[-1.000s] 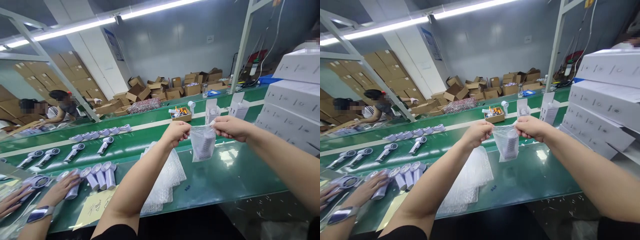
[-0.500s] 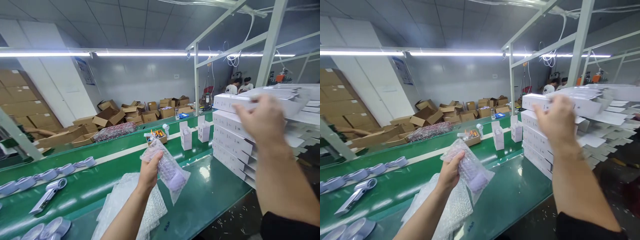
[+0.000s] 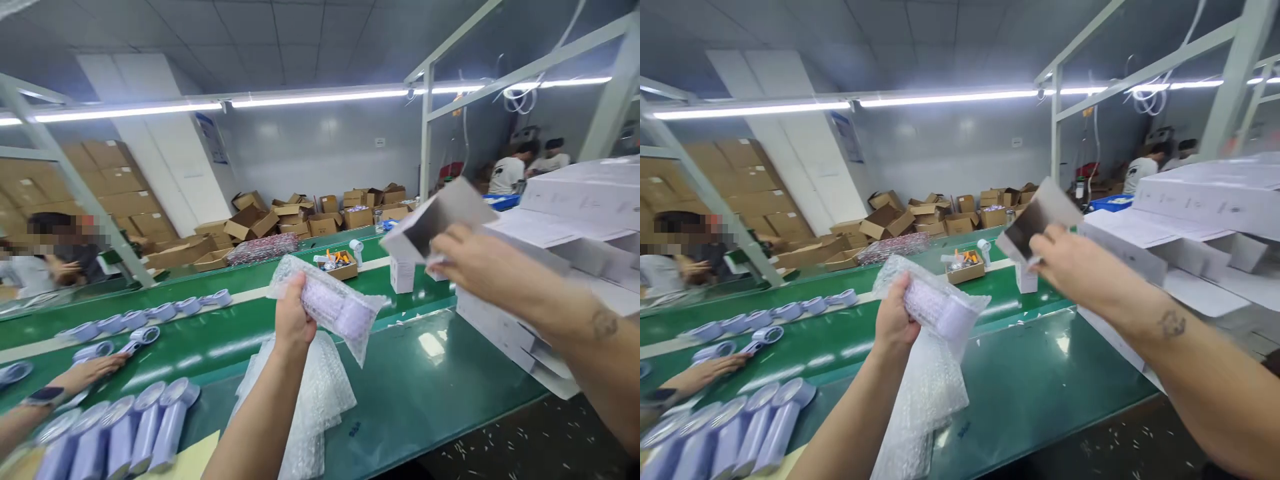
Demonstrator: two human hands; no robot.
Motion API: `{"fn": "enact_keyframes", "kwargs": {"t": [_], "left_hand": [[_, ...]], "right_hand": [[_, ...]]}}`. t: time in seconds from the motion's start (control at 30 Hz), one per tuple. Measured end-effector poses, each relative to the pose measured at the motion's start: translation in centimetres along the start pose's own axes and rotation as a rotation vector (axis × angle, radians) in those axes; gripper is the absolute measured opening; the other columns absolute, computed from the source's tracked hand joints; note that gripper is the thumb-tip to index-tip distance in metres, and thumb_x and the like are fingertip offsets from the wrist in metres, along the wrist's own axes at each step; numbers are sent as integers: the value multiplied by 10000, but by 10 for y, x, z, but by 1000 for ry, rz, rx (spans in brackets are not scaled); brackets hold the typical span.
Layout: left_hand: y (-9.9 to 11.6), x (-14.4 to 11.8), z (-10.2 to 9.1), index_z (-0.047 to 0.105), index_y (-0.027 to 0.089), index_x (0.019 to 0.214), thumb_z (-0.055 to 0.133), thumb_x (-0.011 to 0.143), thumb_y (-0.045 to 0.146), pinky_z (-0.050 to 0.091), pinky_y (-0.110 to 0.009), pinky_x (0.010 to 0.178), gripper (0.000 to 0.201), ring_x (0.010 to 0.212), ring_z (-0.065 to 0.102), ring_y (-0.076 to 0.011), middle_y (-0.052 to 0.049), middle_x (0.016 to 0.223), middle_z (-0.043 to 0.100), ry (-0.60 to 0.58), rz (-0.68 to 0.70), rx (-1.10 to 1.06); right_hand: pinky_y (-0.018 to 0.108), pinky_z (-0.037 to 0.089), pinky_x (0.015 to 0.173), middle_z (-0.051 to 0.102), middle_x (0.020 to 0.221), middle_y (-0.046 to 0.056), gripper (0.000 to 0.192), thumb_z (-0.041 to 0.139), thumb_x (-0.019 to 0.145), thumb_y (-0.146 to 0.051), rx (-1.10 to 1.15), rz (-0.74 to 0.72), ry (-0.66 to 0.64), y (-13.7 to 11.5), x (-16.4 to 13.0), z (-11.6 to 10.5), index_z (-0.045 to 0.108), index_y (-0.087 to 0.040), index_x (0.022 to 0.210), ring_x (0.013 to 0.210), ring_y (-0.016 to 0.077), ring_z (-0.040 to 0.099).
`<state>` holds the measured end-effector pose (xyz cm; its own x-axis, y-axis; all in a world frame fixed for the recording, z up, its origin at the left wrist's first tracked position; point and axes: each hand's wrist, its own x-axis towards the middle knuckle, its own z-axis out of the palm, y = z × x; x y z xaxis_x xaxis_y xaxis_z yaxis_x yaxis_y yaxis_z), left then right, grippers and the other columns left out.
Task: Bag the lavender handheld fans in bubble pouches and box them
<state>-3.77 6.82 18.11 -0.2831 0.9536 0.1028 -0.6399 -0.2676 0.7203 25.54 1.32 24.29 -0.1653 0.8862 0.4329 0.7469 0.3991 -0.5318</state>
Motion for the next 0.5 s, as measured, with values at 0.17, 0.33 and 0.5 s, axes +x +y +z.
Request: {"fn": "enact_keyframes", "kwargs": {"t": [0.17,0.33,0.5], "left_hand": [[-9,-2,3,587,142,827,722,641,314,507,-249,644,287,661,620,-132,10,730,637,33,0,12],[-48,6,-2,557,145,834,658,713,392,400,-185,490,293,501,506,-75,50,616,529,55,212,269],[-48,-7,4,549,178,938,555,818,402,451,-231,635,254,652,569,-124,0,747,572,0,582,802]], "right_hand": [[384,471,649,561,935,101,352,596,777,-499,-318,-300,-268,25,-4,108,573,-190,945,736,252,591],[366,507,684,497,1174,114,353,591,794,-424,-37,-305,-311,47,-12,151,515,-214,1067,820,227,606],[443,485,887,287,1327,117,294,628,779,-441,155,-211,-168,63,-20,170,539,-237,971,1091,280,498]]}}
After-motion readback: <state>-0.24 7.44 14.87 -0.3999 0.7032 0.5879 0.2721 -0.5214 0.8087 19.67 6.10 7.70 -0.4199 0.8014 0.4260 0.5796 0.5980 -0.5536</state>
